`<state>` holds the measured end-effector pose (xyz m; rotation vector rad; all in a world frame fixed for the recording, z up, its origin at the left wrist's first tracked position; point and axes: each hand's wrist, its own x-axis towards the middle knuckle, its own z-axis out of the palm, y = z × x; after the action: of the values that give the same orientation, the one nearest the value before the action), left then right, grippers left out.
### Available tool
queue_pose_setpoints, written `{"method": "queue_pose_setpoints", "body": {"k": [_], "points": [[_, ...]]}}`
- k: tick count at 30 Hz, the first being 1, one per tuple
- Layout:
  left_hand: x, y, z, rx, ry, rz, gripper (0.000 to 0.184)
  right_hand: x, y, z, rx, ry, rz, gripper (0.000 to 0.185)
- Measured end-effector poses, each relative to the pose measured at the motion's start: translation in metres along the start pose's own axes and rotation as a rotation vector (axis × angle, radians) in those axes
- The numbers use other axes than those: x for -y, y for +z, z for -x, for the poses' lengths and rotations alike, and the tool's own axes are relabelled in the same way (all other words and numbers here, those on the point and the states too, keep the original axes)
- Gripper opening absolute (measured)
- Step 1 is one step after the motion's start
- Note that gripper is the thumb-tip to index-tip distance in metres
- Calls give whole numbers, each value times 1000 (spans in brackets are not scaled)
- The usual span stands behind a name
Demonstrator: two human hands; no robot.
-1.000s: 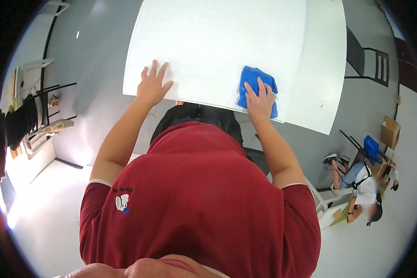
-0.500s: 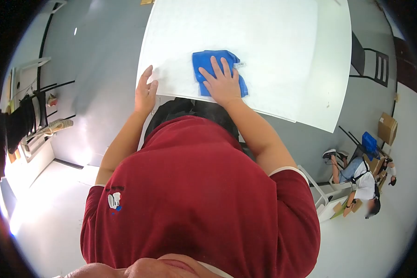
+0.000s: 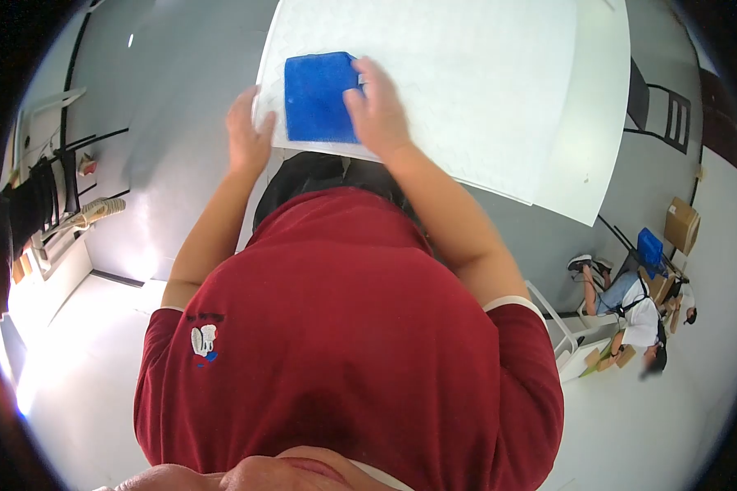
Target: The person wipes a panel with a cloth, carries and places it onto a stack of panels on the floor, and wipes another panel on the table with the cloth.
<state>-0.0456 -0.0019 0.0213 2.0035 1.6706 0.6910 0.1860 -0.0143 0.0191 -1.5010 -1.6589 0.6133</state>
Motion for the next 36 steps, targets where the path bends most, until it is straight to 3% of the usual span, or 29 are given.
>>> {"method": "queue_pose_setpoints", "body": {"k": [3, 8, 10, 14, 21, 24, 30, 36], "points": [[-42, 21, -7, 160, 169, -195, 64, -40, -51, 16, -169, 251, 6, 43], [-74, 67, -20, 252, 162, -386, 64, -149, -157, 96, -260, 361, 688, 57], [-68, 76, -23, 261, 159, -423, 63, -145, -181, 117, -252, 695, 951, 59], [-69, 76, -23, 272, 153, -462, 57, -152, -195, 135, -218, 1120, 847, 68], [-26, 68, -16, 169, 197, -386, 43, -150, -195, 132, -128, 1194, 755, 74], [-10, 36, -11, 129, 81, -518, 47, -151, -196, 130, -113, 1194, 753, 75], [-4, 30, -17, 216, -70, -415, 56, -156, -197, 135, -81, 1194, 770, 77], [-3, 28, -27, 187, -58, -344, 49, -161, -196, 140, -72, 1188, 775, 78]]}}
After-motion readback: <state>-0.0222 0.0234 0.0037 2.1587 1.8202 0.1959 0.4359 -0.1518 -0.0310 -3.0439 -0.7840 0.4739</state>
